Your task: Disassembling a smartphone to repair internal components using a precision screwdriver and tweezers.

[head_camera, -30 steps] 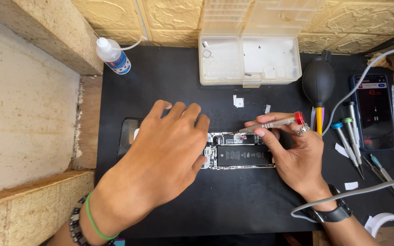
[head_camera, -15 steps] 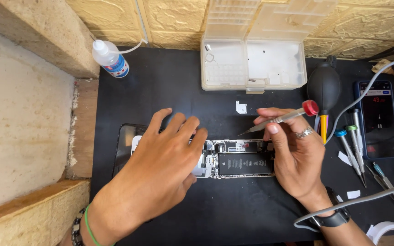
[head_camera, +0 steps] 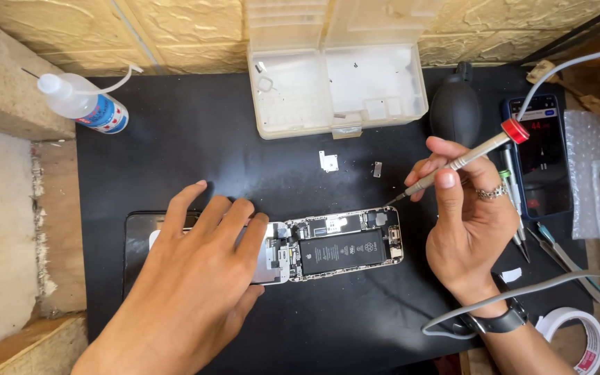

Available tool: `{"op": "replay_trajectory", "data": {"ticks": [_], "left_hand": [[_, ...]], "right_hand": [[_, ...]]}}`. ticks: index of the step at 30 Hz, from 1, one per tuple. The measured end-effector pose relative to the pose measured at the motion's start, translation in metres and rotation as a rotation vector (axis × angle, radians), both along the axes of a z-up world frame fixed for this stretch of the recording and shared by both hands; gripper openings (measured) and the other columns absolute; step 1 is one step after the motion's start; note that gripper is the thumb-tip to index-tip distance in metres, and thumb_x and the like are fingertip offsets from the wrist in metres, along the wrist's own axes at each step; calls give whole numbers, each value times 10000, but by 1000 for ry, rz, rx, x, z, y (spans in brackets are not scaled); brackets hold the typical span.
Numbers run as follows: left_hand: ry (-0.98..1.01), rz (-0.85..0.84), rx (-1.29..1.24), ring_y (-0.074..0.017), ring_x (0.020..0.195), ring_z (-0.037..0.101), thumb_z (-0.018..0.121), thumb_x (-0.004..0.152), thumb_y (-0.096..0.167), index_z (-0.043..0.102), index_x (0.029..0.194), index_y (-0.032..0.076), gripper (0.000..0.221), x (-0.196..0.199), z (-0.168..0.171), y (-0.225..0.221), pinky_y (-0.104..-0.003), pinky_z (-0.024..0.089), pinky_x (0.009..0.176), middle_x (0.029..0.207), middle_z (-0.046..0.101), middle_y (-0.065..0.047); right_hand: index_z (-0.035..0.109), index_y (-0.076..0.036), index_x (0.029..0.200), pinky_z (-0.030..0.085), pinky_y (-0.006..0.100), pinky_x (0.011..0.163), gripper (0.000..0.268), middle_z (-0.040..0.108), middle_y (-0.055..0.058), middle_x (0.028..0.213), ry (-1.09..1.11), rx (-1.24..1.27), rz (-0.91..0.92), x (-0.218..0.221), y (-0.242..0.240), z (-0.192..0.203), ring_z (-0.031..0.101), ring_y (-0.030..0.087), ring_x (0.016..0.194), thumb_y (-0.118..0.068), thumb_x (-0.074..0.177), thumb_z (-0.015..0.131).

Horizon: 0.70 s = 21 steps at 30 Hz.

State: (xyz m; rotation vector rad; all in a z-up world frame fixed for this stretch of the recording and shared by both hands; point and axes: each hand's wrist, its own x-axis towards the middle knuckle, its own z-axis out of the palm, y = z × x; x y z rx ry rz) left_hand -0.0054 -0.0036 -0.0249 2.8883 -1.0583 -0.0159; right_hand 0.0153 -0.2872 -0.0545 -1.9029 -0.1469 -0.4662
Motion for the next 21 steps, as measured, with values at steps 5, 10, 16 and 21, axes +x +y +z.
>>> {"op": "replay_trajectory", "data": {"ticks": [5,10,16,21], "left_hand": [[16,-10,-26,-282,981,612,803,638,394,605,1113,80,603,0,0,1,-549,369,1123,1113,605,-94],[12,-8,-37,-299,1008,621,786,641,377,602,1137,69,612,0,0,1,-546,360,1135,1153,604,-113],[19,14,-33,-289,990,631,783,680,393,608,1129,80,574,0,4,0,-515,393,1096,1122,600,-95],[26,6,-74,-297,970,612,809,693,358,626,1095,58,534,-1,7,0,-537,417,1072,1130,610,-124]], "right_hand": [[560,103,1286,557,309,684,307,572,162,1004,3,-5,10,-3,7,-1,661,279,844,-146,1126,479],[583,86,1132,578,310,676,179,619,252,1190,-18,-74,25,-4,11,-3,714,322,829,-72,1106,504],[603,121,1152,659,421,820,179,637,303,1140,-114,-119,62,-4,14,-3,715,366,823,-21,1043,604],[510,118,1373,640,366,865,438,662,239,981,45,7,64,-11,18,2,748,342,871,37,975,673]]}}
